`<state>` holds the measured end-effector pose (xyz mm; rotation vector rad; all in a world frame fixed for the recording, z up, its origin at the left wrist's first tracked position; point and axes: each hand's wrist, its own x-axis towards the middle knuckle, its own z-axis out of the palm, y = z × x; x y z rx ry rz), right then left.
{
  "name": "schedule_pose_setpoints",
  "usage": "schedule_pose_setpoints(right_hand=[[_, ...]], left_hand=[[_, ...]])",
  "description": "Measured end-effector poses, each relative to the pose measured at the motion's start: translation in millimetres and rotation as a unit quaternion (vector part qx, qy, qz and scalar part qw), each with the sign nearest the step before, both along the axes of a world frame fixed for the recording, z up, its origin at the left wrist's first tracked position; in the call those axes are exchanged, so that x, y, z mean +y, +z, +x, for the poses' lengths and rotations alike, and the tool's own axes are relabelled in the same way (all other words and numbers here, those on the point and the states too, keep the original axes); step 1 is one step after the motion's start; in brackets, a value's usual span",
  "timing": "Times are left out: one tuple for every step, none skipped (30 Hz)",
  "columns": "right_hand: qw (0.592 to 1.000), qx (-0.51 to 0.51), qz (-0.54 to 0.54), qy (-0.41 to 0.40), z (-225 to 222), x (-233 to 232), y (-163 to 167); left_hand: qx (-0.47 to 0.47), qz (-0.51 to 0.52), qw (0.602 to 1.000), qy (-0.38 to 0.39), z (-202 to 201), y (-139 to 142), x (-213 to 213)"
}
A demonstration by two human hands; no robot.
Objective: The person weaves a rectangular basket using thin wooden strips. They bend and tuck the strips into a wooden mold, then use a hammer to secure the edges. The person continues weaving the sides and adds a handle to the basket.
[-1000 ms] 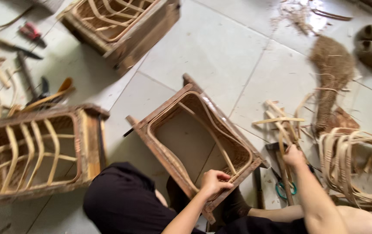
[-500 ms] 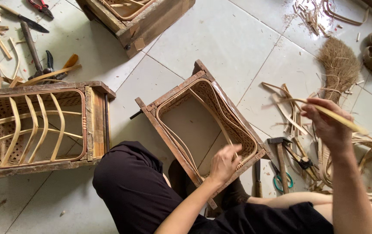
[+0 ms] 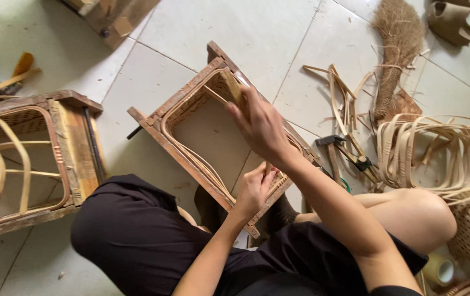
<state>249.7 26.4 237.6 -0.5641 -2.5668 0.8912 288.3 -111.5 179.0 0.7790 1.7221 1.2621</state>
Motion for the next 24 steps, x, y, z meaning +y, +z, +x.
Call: schedule_pose_setpoints(right_hand=[[0.999,0.004,-0.034,-0.013,-9,0,-1],[0.999,0.007,-0.051,-0.008,-18,0,-2],[0.998,0.01,-0.067,-0.004,-26,0,-3],[0.996,0.014,-0.084,0.0,-32,-1,-4],[0.998,0.001,-0.069,-0.003,-37,-2,-4],[0.998,-0.013,-0.055,-0.005,-41,-3,-5],[0.999,-0.027,-0.04,-0.006,-43,-4,-6],[0.999,-0.011,-0.038,0.001,-44,-5,-7],[0.999,0.004,-0.036,0.008,-45,-6,-9],[0.999,0.021,-0.033,0.014,-45,-6,-10],[0.999,0.01,-0.034,0.014,-45,-6,-11],[0.999,-0.001,-0.036,0.013,-45,-6,-12],[0.999,-0.012,-0.037,0.013,-45,-7,-13],[0.999,-0.009,-0.041,0.015,-45,-7,-14],[0.999,-0.006,-0.046,0.018,-45,-7,-15],[0.998,-0.003,-0.051,0.021,-45,-7,-16],[0.999,-0.006,-0.041,0.017,-45,-7,-17],[0.999,-0.01,-0.032,0.013,-45,-8,-17],[1.0,-0.014,-0.023,0.009,-44,-8,-17],[1.0,-0.01,-0.022,0.01,-44,-8,-17],[1.0,-0.004,-0.021,0.01,-43,-8,-16],[1.0,0.001,-0.02,0.01,-42,-8,-15],[0.999,0.005,-0.029,0.012,-42,-8,-13],[0.999,0.009,-0.039,0.014,-42,-7,-13]], left_hand=[[-0.023,0.067,0.997,0.018,4,-6,-3],[-0.045,0.133,0.99,0.035,8,-12,-5],[-0.052,0.101,0.993,0.033,11,-18,-6],[-0.059,0.068,0.995,0.03,14,-23,-7],[-0.066,0.036,0.997,0.029,16,-27,-8],[-0.062,0.053,0.996,0.037,18,-30,-8],[-0.058,0.07,0.995,0.047,19,-33,-8],[-0.054,0.086,0.993,0.058,19,-35,-8],[-0.051,0.082,0.993,0.061,18,-37,-8],[-0.047,0.079,0.994,0.062,17,-38,-8],[-0.043,0.075,0.994,0.062,16,-39,-8],[-0.041,0.057,0.996,0.058,15,-40,-8],[-0.039,0.038,0.997,0.055,15,-40,-7],[-0.038,0.019,0.998,0.051,14,-41,-7],[-0.036,0.022,0.998,0.049,14,-41,-7],[-0.033,0.024,0.998,0.048,14,-41,-8],[-0.03,0.027,0.998,0.047,15,-42,-8],[-0.031,0.037,0.998,0.049,15,-42,-9],[-0.032,0.047,0.997,0.051,15,-42,-9],[-0.033,0.057,0.996,0.052,15,-42,-10],[-0.029,0.058,0.996,0.054,15,-42,-10],[-0.025,0.058,0.996,0.055,15,-42,-10],[-0.022,0.059,0.996,0.057,15,-42,-9],[-0.02,0.058,0.997,0.054,15,-42,-9]])
